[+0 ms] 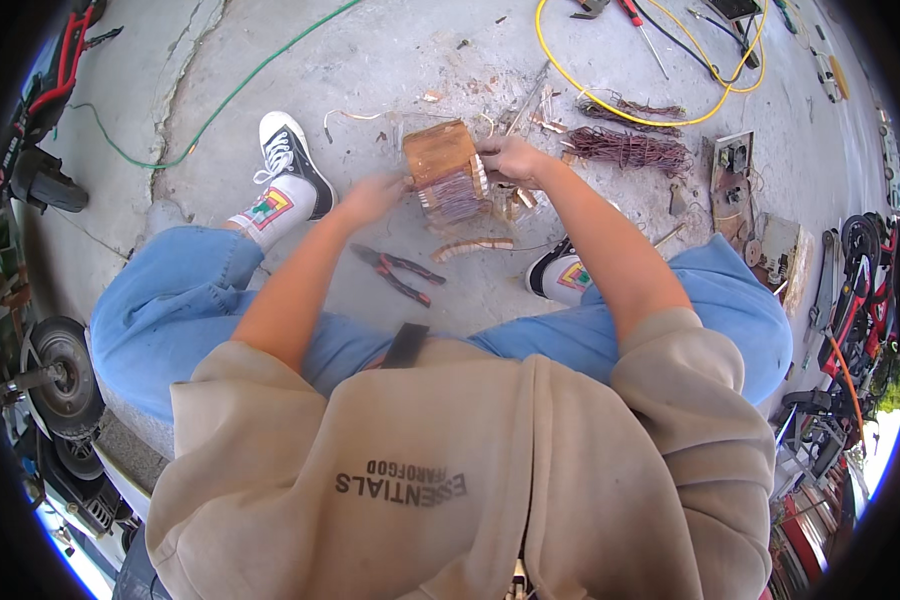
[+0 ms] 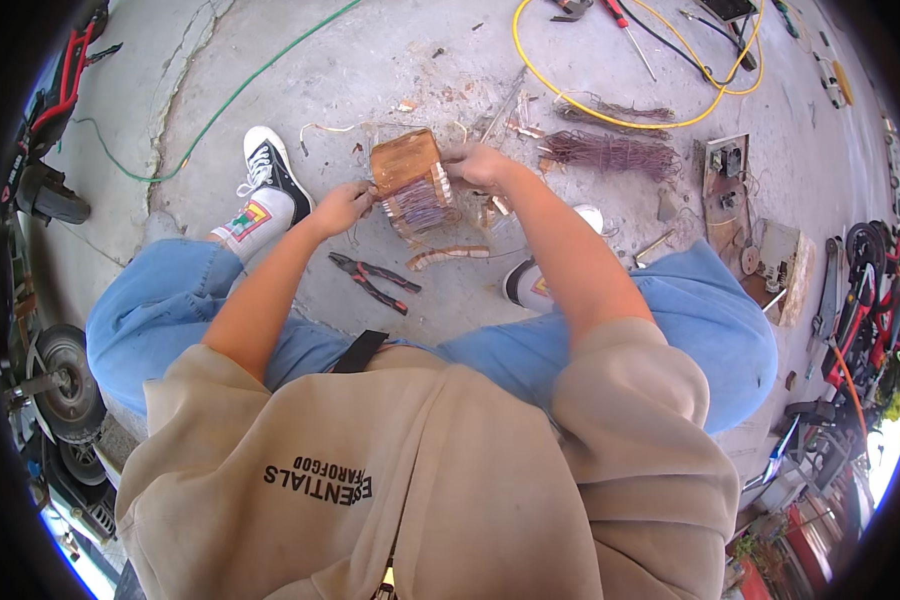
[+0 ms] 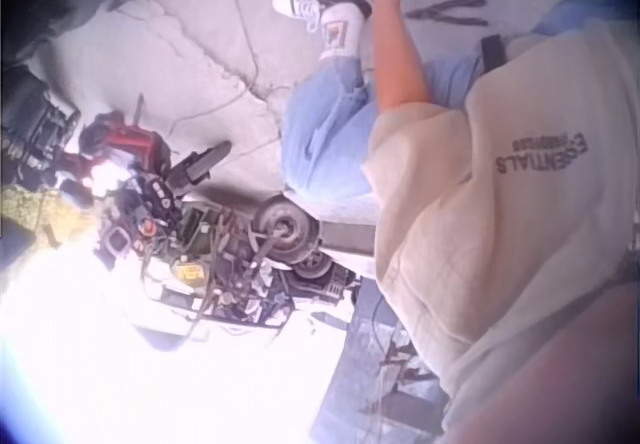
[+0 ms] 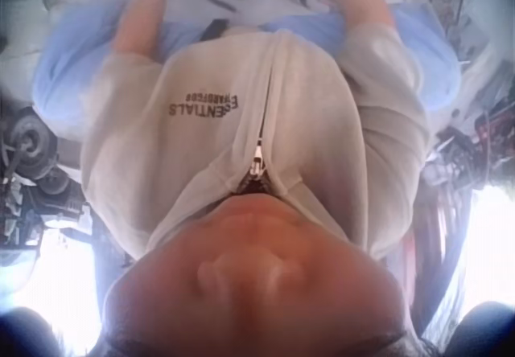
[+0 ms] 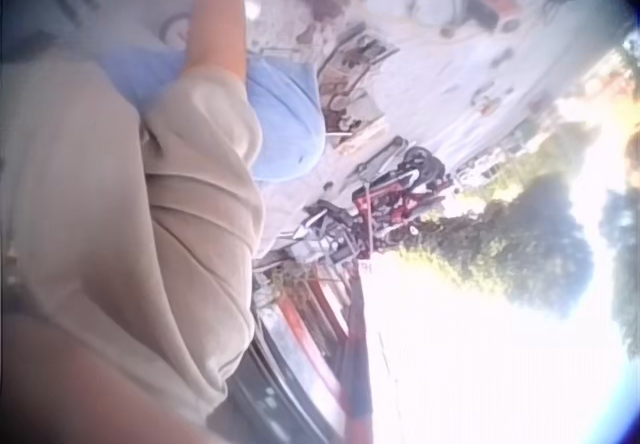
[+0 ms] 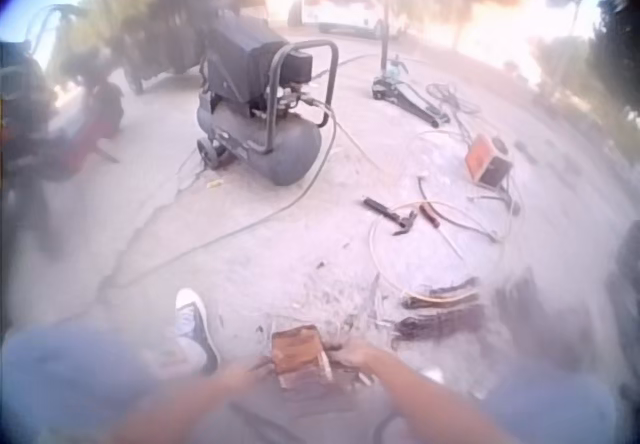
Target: The person sits on the floor and winds a bundle of copper wire around a rectangular wooden spool. They repeatedly pull the wire, wrap it around the spool, and adjust the bundle with both hands.
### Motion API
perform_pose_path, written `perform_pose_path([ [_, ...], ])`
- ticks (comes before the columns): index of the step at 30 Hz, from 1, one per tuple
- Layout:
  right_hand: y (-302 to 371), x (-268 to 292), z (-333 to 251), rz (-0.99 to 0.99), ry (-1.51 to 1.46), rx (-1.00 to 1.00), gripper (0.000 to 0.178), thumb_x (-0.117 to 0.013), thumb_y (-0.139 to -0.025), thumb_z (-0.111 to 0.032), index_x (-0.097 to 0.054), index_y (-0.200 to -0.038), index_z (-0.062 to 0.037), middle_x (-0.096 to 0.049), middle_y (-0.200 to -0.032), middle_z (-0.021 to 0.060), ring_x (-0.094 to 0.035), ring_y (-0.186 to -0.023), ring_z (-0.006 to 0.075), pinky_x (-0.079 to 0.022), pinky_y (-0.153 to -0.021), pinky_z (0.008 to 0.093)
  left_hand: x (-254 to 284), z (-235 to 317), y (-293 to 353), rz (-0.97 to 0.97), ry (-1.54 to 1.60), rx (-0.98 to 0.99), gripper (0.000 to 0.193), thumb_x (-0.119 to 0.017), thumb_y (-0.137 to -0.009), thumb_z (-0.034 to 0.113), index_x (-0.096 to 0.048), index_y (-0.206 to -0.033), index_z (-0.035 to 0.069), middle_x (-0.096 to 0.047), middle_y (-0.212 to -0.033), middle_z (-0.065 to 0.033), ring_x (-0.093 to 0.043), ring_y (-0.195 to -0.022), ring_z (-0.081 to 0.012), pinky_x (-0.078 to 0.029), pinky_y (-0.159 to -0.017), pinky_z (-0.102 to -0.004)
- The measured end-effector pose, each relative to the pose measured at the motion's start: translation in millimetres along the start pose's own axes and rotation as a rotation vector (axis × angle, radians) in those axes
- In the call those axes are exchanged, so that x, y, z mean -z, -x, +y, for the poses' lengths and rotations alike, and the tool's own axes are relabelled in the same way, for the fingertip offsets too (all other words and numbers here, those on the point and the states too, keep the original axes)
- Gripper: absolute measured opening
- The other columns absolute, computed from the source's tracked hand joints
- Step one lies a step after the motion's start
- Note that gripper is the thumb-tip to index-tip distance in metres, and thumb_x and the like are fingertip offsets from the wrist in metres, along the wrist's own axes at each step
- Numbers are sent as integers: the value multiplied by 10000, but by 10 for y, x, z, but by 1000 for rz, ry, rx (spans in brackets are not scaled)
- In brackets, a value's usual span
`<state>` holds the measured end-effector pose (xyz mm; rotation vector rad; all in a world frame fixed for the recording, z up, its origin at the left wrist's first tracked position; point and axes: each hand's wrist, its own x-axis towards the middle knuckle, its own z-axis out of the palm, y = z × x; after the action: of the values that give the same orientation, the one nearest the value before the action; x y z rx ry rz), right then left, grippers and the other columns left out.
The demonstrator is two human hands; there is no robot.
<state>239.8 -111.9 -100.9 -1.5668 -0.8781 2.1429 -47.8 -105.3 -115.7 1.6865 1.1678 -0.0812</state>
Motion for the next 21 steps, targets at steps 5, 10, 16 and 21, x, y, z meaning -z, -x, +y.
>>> perform_pose_path([
  [5, -105, -32, 118, -24, -43, 13, 340, -571, -917, -26, -591, -1255, 7, -649, -1143, 111, -638, -986, 172, -539, -858, 280, -689, -731, -643, 126, 255, -166, 357, -676, -865, 100, -604, -1191, -27, -682, -1083, -90, -609, -993, -158, -490, -861, -327],
  [10, -194, -36, 189, 60, 75, 81, 282, -610, -917, -69, -640, -1184, 15, -675, -990, 96, -649, -850, 146, -560, -759, 260, -95, 248, -193, -44, 365, 134, 370, -722, -811, 64, -617, -1154, -23, -683, -1063, -98, -622, -975, -163, -505, -848, -321],
  [16, 27, 389, -100, 120, -20, 75, 264, -669, -900, -129, -668, -1125, 8, -677, -870, 79, -651, -738, 125, -575, -683, 257, 363, -100, -117, -223, -43, 147, 266, -721, -788, 105, -626, -1008, -9, -670, -902, -87, -641, -761, -159, -525, -699, -290],
  [21, 544, 1188, -553, 293, 149, 151, 281, -657, -913, -177, -658, -1094, 38, -675, -893, 88, -652, -804, 144, -574, -746, 265, 525, -184, -79, 145, 88, 63, 274, -700, -816, 102, -622, -1047, -22, -675, -933, -95, -649, -848, -172, -522, -789, -293],
])
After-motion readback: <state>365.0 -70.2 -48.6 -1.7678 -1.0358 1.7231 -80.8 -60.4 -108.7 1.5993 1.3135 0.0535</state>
